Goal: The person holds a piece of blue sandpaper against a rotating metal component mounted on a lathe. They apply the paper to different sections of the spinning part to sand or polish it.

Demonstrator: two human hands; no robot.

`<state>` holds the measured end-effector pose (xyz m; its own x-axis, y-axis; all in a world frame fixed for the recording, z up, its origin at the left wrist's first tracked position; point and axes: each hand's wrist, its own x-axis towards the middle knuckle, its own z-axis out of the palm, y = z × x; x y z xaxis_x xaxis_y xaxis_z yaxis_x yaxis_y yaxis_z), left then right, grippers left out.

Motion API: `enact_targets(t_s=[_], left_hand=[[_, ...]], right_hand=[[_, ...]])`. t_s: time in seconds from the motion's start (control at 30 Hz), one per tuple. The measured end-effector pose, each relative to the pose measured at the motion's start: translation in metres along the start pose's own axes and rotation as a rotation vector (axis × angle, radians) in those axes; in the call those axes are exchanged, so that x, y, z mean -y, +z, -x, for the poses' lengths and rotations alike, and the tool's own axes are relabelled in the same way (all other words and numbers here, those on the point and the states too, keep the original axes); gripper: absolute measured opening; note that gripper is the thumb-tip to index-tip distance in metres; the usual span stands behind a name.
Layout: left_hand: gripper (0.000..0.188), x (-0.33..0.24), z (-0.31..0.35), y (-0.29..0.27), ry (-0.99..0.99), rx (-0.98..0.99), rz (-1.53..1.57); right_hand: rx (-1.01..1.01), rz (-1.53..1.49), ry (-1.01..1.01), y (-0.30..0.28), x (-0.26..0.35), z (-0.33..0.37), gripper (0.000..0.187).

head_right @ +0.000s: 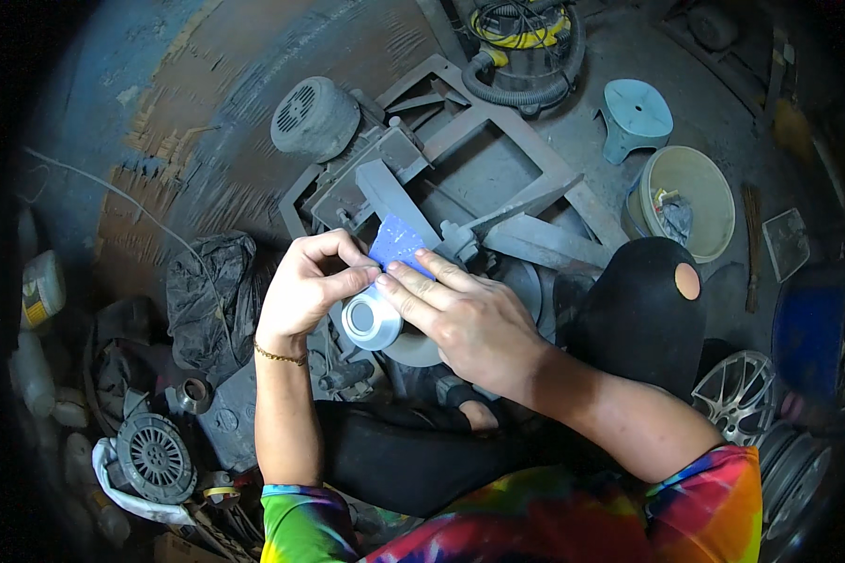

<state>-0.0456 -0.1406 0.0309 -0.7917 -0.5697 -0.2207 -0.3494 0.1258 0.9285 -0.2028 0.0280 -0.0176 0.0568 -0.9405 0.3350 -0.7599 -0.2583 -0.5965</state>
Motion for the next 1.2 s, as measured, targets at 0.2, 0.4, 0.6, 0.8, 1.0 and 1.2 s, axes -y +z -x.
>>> enact_targets(t_s=[0.2, 0.4, 0.6, 0.8, 1.0, 1.2], left_hand=[[0.009, 0.001, 0.002, -0.001, 0.001, 0.009, 0.027], [0.010, 0.004, 0.004, -0.003, 0.033, 0.013, 0.029], [0.010, 0.004, 0.007, -0.004, 0.042, 0.000, 0.019], [0.010, -0.002, 0.011, -0.002, 0.070, -0.027, -0.056], [0.009, -0.001, 0.013, -0.002, 0.065, -0.035, -0.096], [0.009, 0.000, 0.012, -0.002, 0.086, -0.032, -0.101]], right_hand=[[-0.011, 0.018, -0.005, 0.000, 0.001, -0.001, 0.062], [-0.013, 0.009, -0.009, -0.002, 0.003, -0.003, 0.064], [-0.066, -0.036, 0.011, -0.002, 0.008, -0.005, 0.063], [-0.013, 0.022, -0.031, -0.005, 0.007, -0.004, 0.060], [-0.026, 0.019, -0.040, -0.005, 0.007, -0.003, 0.060], [-0.018, 0.012, -0.044, -0.005, 0.007, -0.002, 0.060]])
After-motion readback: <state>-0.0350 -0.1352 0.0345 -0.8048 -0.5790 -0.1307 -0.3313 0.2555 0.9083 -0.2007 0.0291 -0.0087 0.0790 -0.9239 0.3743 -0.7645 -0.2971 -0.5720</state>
